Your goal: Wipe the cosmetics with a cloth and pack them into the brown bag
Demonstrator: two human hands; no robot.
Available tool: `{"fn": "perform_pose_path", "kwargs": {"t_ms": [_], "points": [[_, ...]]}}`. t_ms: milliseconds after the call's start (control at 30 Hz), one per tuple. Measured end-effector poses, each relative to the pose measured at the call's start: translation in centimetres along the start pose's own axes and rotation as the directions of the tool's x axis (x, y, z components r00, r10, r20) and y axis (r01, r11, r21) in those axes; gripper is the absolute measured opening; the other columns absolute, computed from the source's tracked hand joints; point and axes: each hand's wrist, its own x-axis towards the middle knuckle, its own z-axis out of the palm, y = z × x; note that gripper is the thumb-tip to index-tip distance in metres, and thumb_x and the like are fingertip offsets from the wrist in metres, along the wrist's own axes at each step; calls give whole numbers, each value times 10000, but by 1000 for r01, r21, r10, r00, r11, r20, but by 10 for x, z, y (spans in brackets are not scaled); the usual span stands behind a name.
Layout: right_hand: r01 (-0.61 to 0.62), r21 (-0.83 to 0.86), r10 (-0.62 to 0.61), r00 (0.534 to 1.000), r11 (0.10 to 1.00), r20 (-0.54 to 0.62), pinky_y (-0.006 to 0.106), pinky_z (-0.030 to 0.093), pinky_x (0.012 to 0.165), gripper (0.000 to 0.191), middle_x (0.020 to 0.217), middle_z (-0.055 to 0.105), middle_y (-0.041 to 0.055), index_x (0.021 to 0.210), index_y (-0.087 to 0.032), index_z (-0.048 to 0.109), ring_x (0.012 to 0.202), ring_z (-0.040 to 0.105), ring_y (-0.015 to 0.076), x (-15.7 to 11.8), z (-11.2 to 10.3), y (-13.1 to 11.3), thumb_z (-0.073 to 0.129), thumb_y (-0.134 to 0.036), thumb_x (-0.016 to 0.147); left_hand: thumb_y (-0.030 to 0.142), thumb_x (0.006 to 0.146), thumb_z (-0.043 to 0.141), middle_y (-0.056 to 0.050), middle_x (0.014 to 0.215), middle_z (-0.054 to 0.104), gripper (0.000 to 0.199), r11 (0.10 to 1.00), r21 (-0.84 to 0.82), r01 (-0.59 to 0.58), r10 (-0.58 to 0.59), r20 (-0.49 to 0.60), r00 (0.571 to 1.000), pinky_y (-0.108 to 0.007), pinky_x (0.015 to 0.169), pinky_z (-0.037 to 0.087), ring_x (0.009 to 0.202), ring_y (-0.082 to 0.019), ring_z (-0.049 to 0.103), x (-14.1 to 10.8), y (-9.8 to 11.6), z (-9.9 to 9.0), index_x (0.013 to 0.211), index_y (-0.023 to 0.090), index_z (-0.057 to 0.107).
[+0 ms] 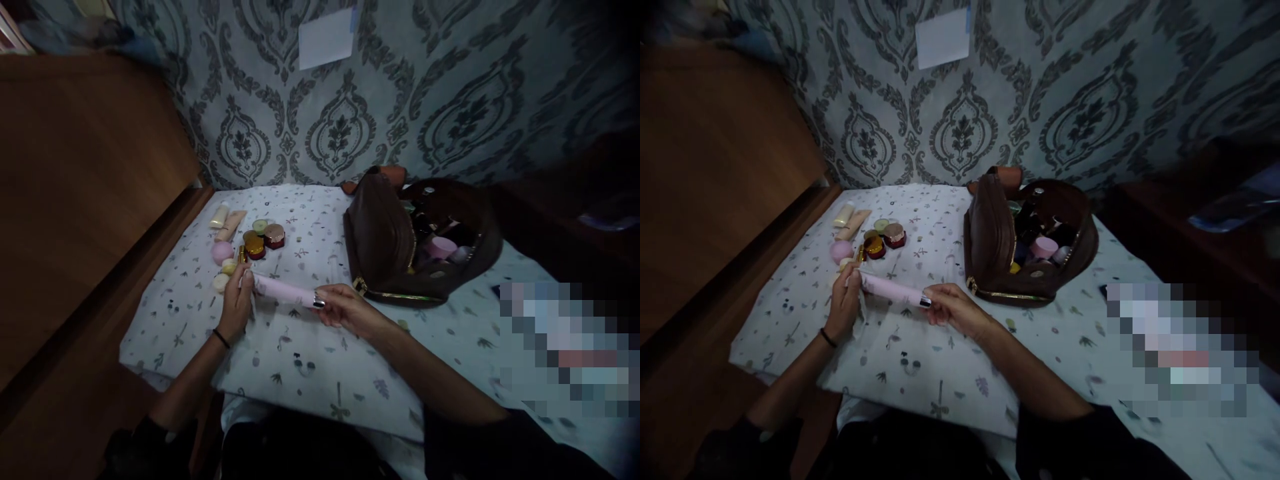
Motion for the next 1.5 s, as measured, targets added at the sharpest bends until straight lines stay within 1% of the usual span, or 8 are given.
{"fn": "perform_pose_path", "kwargs": {"t_ms": [133,300,533,733,900,1033,1200,1500], "points": [[-49,-21,51,992,999,116,182,310,359,429,644,711,52,877,-105,698,423,570,90,-4,2,-1,791,-485,702,551,961,406,26,650,413,444,999,-41,-15,14,-20,1000,-252,581,343,625,-138,410,3,9,3,676,210,433],[-85,-65,98,967,994,234,181,395,432,531,741,738,56,1115,-115,629,514,640,106,-7,5,-2,781,-457,738,555,897,539,41,635,392,428,975,-207,86,-105,-83,991,-234,533,322,592,-117,376,11,14,8,668,206,440],[-42,-190,92,960,981,264,190,461,539,536,829,751,52,1126,-138,577,622,673,116,-11,9,0,808,-414,729,578,835,595,84,591,381,411,869,-421,261,-321,-78,944,-184,427,306,476,-69,341,20,17,28,729,207,451],[28,-243,26,976,970,214,215,499,619,500,846,731,20,1095,-184,529,694,680,125,-11,15,1,753,-494,771,579,852,558,71,658,443,376,782,-522,339,-432,-62,900,-197,524,411,549,-83,439,16,32,47,813,216,473],[103,-272,-56,983,957,176,234,530,644,480,816,671,-16,1045,-199,526,720,644,126,-7,17,8,742,-526,769,587,903,487,-13,866,602,400,866,-369,338,-405,-123,906,-253,748,471,840,-156,562,-1,36,60,911,198,579],[212,-300,-173,973,930,150,244,543,641,465,954,654,20,1142,-208,524,835,632,153,-6,18,14,708,-482,815,585,926,454,-40,965,636,410,884,-290,368,-381,10,924,-278,792,472,922,-188,576,-20,36,68,1031,208,580],[349,-437,-384,923,829,8,324,516,864,439,1062,684,53,1129,-180,623,965,632,198,-1,15,18,751,-414,780,509,979,379,-43,982,620,360,963,-175,206,-175,178,968,-292,856,450,943,-187,566,-35,42,63,1060,199,541],[334,-321,-406,894,886,-192,338,546,718,392,764,698,21,891,-187,684,710,639,188,-4,20,10,833,-458,650,449,992,370,-47,956,602,291,1000,-21,13,-7,285,958,-302,805,440,876,-188,564,-39,38,49,1084,202,491]]}}
